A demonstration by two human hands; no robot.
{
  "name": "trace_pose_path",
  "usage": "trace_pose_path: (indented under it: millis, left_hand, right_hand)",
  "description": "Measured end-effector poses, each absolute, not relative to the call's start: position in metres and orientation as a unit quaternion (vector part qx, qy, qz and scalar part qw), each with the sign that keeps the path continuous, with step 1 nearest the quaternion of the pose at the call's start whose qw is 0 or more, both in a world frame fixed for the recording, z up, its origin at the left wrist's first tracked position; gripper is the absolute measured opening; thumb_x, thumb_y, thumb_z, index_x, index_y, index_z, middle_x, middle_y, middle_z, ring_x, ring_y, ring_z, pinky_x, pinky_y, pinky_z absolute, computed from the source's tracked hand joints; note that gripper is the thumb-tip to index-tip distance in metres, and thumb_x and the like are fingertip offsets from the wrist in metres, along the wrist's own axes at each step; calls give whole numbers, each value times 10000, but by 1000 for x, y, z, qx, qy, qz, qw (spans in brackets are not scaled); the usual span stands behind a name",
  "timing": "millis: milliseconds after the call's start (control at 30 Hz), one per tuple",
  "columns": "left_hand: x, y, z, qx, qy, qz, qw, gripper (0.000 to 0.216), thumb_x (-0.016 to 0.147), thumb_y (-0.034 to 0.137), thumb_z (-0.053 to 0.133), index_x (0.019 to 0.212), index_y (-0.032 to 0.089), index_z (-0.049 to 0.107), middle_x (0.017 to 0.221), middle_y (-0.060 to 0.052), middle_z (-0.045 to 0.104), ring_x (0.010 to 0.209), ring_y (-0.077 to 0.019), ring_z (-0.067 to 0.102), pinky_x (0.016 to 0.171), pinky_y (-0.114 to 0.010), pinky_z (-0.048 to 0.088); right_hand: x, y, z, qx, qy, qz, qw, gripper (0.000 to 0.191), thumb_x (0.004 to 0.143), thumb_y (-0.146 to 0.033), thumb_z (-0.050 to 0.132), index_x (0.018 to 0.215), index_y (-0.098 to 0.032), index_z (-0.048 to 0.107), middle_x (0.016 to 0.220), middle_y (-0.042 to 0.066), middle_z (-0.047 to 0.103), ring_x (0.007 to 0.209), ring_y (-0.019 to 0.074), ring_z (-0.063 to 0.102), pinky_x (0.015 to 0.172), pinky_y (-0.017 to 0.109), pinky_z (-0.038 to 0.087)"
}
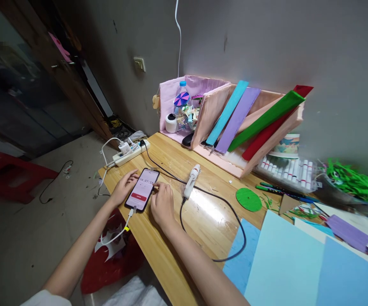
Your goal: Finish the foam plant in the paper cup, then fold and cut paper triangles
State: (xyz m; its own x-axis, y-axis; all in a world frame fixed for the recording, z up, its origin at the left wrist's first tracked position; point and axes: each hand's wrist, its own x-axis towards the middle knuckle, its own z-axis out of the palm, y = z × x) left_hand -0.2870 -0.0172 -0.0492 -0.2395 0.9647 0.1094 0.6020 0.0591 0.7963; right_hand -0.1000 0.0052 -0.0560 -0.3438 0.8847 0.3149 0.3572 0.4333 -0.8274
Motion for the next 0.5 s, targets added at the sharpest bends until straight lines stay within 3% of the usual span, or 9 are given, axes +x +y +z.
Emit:
trace_pose_path:
  millis: [100, 200, 367, 500]
  left_hand:
    - [-266, -27, -42, 581, 721, 327, 189, 786, 680, 464, 621, 1333, 172, 297, 1187, -138, 483, 1086, -281, 481, 932, -435, 370]
    - [-241, -37, -34, 586, 765, 240, 122, 987, 584, 492, 686, 1371, 154, 195, 1259, -188, 404, 1172, -367, 398, 943, -476, 342]
    - [-229, -37, -29, 578, 789, 185, 96, 960, 634, 405, 645, 1378, 71, 137, 1250, -221, 407, 1190, -366, 388, 953, -446, 350]
    - [-250, -34, -38, 598, 770, 178, 134, 967, 634, 355, 631, 1387, 74, 93, 1332, -224, 332, 1252, -351, 320, 994, -457, 321]
  right_hand:
    - [-100, 6, -57, -418, -739, 340, 404, 321, 715, -49, 367, 1003, -165, 446, 950, 92, 520, 895, 228, 479, 802, 401, 406]
    - [-101, 7, -60, -412, -718, 337, 449, 358, 700, -35, 354, 1028, -173, 392, 980, 96, 481, 902, 214, 469, 808, 395, 410]
    - [-102, -3, -51, -330, -708, 334, 527, 326, 702, -26, 350, 977, -200, 351, 988, 96, 454, 924, 197, 474, 811, 389, 431]
    - [-79, -24, -6, -191, -761, 356, 508, 307, 751, -65, 381, 1004, -236, 364, 910, 66, 517, 882, 180, 532, 739, 339, 488]
